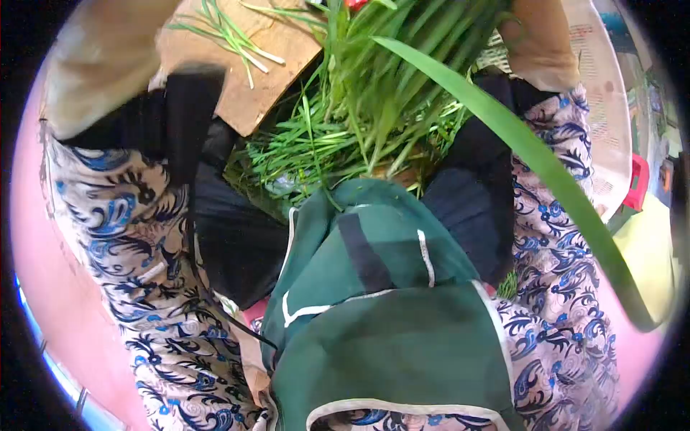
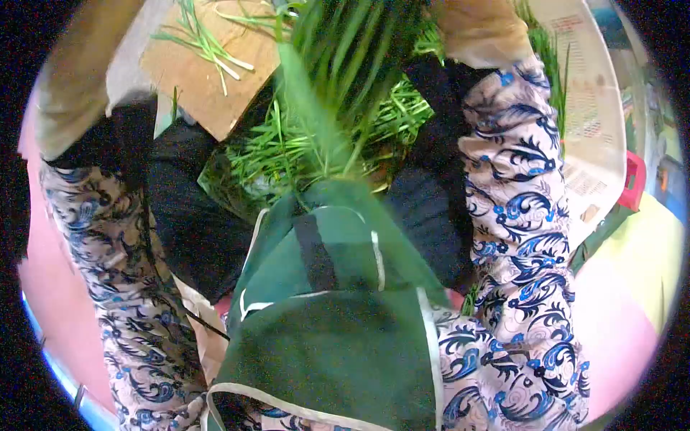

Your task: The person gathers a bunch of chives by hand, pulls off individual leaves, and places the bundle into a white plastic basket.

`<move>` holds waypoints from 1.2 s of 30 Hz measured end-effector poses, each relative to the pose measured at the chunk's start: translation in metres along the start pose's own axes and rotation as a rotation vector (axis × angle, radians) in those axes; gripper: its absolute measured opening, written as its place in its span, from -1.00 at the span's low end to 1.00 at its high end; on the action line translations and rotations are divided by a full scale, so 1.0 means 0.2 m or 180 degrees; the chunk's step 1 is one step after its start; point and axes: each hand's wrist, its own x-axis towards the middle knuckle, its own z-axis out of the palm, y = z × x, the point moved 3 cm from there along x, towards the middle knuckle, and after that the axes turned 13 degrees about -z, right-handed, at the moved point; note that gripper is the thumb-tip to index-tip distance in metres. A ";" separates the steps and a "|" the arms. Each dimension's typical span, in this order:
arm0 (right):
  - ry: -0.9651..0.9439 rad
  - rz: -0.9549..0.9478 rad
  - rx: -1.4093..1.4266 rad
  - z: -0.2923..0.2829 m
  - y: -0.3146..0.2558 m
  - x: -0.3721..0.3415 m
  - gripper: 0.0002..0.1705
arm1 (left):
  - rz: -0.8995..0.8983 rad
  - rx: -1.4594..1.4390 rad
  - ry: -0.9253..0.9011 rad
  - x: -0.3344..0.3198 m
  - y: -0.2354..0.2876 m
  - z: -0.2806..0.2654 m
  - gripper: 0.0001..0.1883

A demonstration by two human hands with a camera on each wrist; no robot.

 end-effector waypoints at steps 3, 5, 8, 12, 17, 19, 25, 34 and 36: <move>0.0693 -0.0329 0.0100 -0.13 0.00 0.03 -0.62 | -0.0121 0.0103 0.0326 0.03 -0.14 -0.06 -0.49; 0.0539 -0.0039 0.0278 -0.13 -0.06 0.02 -0.58 | -0.0627 0.0008 0.0462 0.12 -0.38 -0.20 -0.51; 0.0242 0.0009 0.0762 -0.20 -0.09 0.02 -0.55 | -0.0784 -0.0009 0.0268 0.04 -0.49 -0.08 -0.53; 0.1713 0.0809 0.0186 -0.48 -0.08 0.00 -0.49 | -0.0703 -0.0234 0.0274 -0.04 -0.52 0.05 -0.54; -0.0004 0.0152 0.0440 -0.40 -0.14 -0.03 -0.33 | -0.0950 -0.0434 -0.0269 -0.10 -0.53 0.13 -0.59; 0.0163 0.0216 0.0257 -0.39 -0.14 -0.02 -0.40 | -0.0864 -0.0194 -0.0800 -0.11 -0.48 0.21 -0.57; 0.0607 0.0568 -0.0272 -0.38 0.00 0.11 -0.58 | -0.1816 -0.2857 -0.2153 -0.16 -0.64 0.65 -0.09; 0.0729 0.1804 0.0235 -0.10 0.45 0.21 -0.77 | -0.2289 -0.4987 -0.1883 -0.53 -0.71 0.80 -0.08; 0.0783 0.2028 0.0223 -0.09 0.58 0.24 -0.78 | -0.2457 -0.5523 -0.1843 -0.56 -0.76 0.81 -0.11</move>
